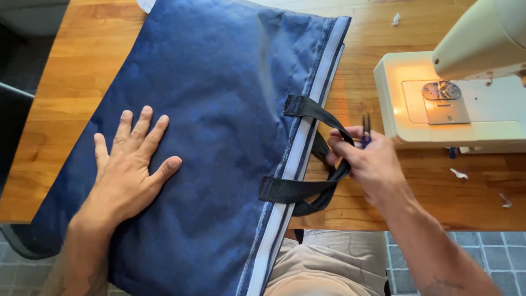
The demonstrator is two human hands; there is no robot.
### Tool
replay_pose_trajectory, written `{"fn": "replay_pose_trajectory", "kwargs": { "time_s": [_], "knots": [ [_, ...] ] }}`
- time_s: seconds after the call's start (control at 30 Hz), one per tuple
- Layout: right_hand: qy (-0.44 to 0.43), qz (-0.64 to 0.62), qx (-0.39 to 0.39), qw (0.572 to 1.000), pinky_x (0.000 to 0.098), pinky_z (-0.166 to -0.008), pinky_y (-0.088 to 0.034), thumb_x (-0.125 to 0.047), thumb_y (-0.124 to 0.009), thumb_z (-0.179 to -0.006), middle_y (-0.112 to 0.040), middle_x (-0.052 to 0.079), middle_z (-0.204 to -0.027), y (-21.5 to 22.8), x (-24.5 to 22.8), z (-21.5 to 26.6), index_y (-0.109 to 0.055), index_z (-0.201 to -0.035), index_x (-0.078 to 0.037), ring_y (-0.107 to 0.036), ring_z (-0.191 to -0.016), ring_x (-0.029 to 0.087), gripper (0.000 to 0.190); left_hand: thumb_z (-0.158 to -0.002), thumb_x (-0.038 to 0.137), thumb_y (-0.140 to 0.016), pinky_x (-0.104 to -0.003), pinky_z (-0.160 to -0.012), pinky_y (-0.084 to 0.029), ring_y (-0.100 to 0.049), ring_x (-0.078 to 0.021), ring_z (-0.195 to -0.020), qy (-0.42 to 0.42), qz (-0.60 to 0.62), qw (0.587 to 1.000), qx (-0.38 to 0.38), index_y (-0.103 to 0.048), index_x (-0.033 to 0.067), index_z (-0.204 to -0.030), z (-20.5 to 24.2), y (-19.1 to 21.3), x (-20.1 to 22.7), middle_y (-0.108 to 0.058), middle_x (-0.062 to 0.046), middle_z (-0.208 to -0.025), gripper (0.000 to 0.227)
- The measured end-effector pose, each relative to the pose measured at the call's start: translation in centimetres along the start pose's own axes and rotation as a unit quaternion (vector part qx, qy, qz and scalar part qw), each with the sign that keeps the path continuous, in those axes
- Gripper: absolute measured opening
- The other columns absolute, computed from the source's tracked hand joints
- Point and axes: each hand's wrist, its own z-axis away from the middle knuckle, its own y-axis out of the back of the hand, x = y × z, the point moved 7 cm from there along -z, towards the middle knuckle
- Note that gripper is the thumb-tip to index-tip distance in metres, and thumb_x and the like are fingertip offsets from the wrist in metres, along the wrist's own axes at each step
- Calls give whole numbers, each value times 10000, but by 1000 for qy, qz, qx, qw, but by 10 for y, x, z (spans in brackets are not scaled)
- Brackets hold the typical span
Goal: Trimming loose threads from a blue fabric bag using thread snips.
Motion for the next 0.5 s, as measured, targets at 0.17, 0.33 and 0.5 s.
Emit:
{"fn": "replay_pose_trajectory", "kwargs": {
  "time_s": [0.17,0.33,0.5],
  "knots": [
    [309,289,138,895,379,-777,-487,-379,-841,-1115,-633,74,-960,27,1,30,-829,-1300,-45,-581,-839,211,382,-1045,808,-439,-819,-1316,43,-47,-348,-1808,-19,-2,998,56,-344,296,-1848,7,-3,6,-202,-14,-1969,957],
    [599,319,22,734,427,-868,-648,70,-585,-1187,-854,261,-1217,-18,5,111,-665,-1026,21,-854,-1063,364,186,-1055,811,-430,-831,-1307,55,-22,-324,-1808,-22,12,998,61,-345,294,-1852,5,-2,8,-183,-7,-1974,954],
    [529,492,-166,671,457,-585,-520,-255,-763,-1086,-732,-70,-697,-67,60,125,-534,-1751,-213,-697,-591,254,704,-1080,793,-453,-852,-1304,35,-50,-345,-1801,-39,17,996,75,-357,279,-1860,8,1,11,-202,-23,-1970,939]
  ]
}}
